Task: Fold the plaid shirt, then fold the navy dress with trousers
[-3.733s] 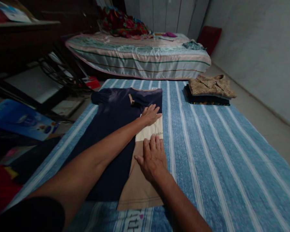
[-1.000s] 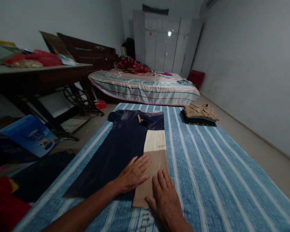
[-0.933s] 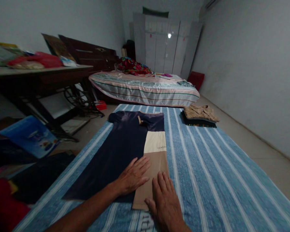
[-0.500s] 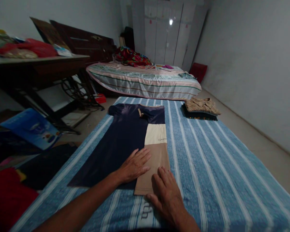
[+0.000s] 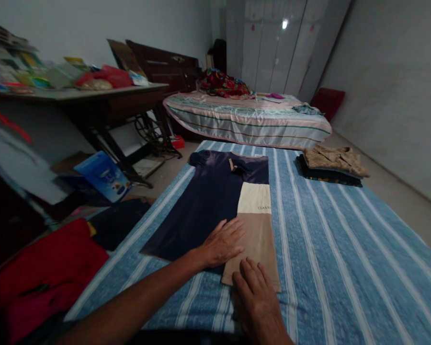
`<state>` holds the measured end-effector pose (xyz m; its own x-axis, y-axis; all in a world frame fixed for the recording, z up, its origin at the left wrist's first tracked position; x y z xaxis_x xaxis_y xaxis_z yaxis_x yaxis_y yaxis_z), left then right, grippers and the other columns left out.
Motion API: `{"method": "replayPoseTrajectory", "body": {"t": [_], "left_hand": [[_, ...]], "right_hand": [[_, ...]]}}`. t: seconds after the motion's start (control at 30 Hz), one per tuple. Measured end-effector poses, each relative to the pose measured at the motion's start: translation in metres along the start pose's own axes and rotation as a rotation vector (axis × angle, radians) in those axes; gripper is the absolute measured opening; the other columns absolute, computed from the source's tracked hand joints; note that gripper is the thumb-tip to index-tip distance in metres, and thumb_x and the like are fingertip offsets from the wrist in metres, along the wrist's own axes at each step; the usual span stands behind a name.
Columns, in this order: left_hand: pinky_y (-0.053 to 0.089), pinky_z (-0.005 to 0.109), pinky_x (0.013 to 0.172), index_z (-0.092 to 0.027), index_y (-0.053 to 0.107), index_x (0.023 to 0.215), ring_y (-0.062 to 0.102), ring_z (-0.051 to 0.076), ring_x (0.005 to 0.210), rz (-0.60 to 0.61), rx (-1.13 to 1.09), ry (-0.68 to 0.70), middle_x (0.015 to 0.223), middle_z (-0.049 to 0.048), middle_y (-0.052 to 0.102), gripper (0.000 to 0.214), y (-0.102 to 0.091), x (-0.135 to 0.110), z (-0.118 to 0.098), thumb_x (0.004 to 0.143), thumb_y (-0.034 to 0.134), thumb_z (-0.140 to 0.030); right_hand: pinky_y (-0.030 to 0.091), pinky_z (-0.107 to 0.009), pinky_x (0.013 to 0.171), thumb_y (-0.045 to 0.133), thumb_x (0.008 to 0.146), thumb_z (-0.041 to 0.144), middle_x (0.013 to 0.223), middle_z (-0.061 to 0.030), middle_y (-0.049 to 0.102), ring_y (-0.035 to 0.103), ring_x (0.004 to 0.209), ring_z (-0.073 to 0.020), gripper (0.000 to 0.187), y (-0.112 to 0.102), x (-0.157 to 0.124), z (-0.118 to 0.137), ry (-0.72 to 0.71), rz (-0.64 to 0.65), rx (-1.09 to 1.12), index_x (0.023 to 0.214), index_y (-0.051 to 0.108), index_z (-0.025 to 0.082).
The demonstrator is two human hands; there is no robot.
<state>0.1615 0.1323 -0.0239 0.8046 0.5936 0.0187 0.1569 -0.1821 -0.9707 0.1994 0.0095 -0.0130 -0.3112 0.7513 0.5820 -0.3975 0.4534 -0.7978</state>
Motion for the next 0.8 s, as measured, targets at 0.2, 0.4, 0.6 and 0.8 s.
{"method": "replayPoseTrajectory", "body": {"t": [0.2, 0.4, 0.6, 0.8], "left_hand": [[0.016, 0.045, 0.112, -0.017, 0.040, 0.134, 0.016, 0.022, 0.139, -0.010, -0.070, -0.061, 0.149, 0.0108, 0.029, 0.050, 0.000, -0.035, -0.014, 0.092, 0.038, -0.043], [0.024, 0.047, 0.110, -0.017, 0.040, 0.134, 0.023, 0.024, 0.137, 0.005, -0.100, -0.151, 0.148, 0.0130, 0.030, 0.048, -0.008, -0.063, -0.021, 0.090, 0.047, -0.034], [0.026, 0.047, 0.109, -0.018, 0.041, 0.133, 0.029, 0.023, 0.135, -0.083, -0.073, -0.150, 0.144, 0.0116, 0.038, 0.049, -0.011, -0.081, -0.029, 0.089, 0.049, -0.038], [0.029, 0.048, 0.108, -0.020, 0.044, 0.132, 0.033, 0.024, 0.133, -0.131, -0.015, -0.141, 0.142, 0.0098, 0.042, 0.049, -0.008, -0.084, -0.025, 0.087, 0.052, -0.037]], "right_hand": [[0.046, -0.045, 0.095, 0.045, 0.088, 0.017, 0.125, -0.0131, 0.056, 0.048, 0.121, -0.0258, 0.032, -0.008, -0.011, 0.001, -0.058, -0.020, 0.035, 0.119, 0.053, 0.018], [0.042, -0.051, 0.098, 0.044, 0.087, 0.014, 0.129, -0.0154, 0.053, 0.045, 0.124, -0.0277, 0.035, -0.003, -0.018, 0.000, -0.057, 0.035, 0.079, 0.121, 0.051, 0.015], [0.044, -0.050, 0.096, 0.045, 0.087, 0.015, 0.125, -0.0141, 0.056, 0.048, 0.120, -0.0267, 0.032, -0.005, -0.020, 0.002, -0.042, -0.009, 0.083, 0.118, 0.053, 0.017], [0.042, -0.049, 0.098, 0.048, 0.085, 0.015, 0.125, -0.0126, 0.057, 0.048, 0.121, -0.0267, 0.032, 0.006, -0.018, -0.001, -0.007, 0.010, 0.105, 0.116, 0.054, 0.019]]}}
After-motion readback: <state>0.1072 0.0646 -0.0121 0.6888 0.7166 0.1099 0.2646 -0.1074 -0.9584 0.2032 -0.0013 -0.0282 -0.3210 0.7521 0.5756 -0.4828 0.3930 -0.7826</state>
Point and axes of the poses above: each hand's wrist, its own x-axis towards the middle knuckle, its own y-axis out of the palm, z = x × y, the point moved 10 cm from there along x, towards the middle knuckle
